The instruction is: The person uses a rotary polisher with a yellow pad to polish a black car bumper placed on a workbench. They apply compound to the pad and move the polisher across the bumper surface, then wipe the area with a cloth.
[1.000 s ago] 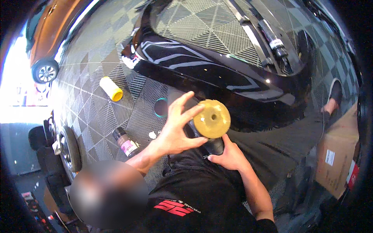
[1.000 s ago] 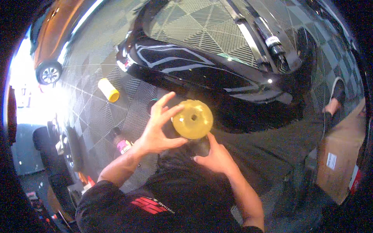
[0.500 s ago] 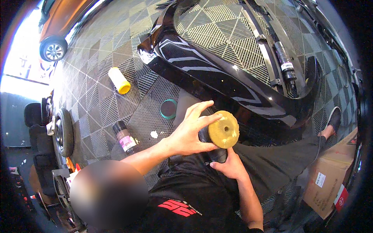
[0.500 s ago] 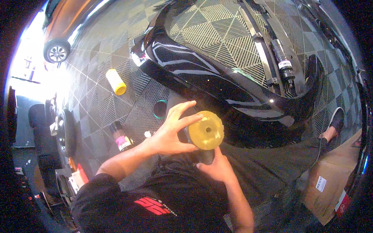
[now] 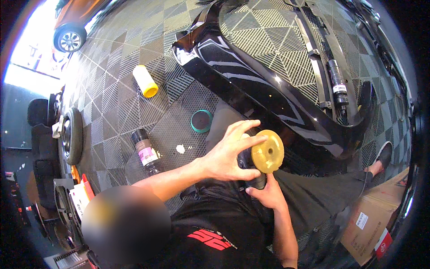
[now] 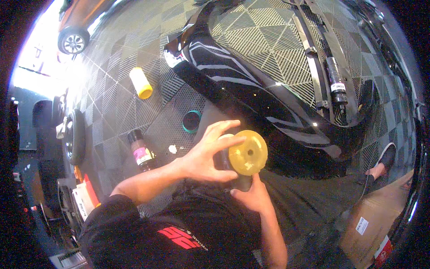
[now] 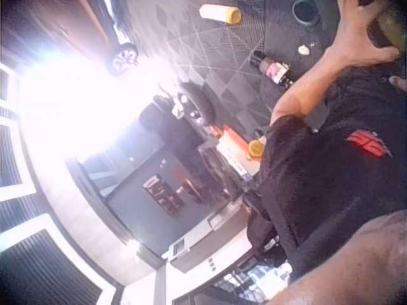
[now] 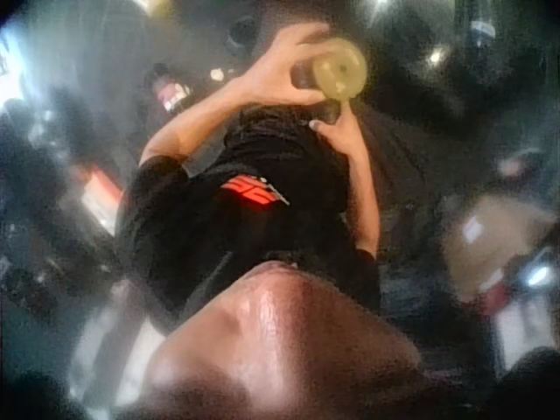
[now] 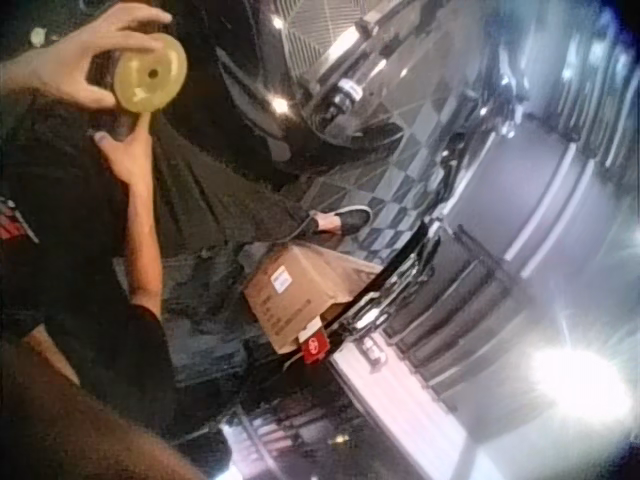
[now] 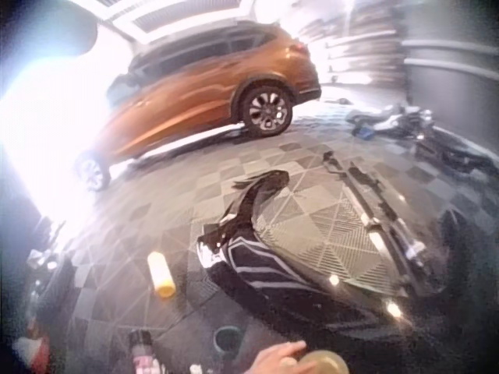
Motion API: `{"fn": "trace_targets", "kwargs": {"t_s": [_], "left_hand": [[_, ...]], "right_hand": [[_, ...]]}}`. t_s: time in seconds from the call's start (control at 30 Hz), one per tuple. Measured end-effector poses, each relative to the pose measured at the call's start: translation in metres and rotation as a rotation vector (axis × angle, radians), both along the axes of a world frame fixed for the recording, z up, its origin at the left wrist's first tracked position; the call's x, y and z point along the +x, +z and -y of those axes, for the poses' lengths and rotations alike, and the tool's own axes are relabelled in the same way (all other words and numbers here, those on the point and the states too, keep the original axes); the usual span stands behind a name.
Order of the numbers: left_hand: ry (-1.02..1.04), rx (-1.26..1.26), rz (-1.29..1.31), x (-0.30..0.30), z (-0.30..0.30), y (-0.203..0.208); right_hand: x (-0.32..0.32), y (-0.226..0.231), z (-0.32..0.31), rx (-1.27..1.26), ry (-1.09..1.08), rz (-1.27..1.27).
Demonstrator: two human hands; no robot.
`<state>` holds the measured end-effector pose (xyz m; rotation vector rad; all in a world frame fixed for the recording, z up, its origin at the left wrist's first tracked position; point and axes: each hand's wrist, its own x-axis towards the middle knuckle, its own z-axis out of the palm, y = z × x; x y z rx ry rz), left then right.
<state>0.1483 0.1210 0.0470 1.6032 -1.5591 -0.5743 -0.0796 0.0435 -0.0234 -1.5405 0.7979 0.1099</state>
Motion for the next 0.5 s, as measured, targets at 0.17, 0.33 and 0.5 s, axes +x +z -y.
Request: {"fn": "trace_targets", "kwargs": {"t_s": [0.17,0.33,0.5], "left_hand": [[0.039,-0.05,-0.069,-0.005,-0.003,-0.028],[0.101,-0.198,-0.17,-0.011,-0.004,-0.049],[0.2,-0.329,-0.237,-0.02,-0.005,-0.067]], "right_hand": [[0.002,0.003,-0.001,0.061,-0.054,-0.021],[0.006,0.007,-0.002,0.069,-0.066,0.009],[0.005,0.005,-0.002,0.093,-0.066,-0.006]]}}
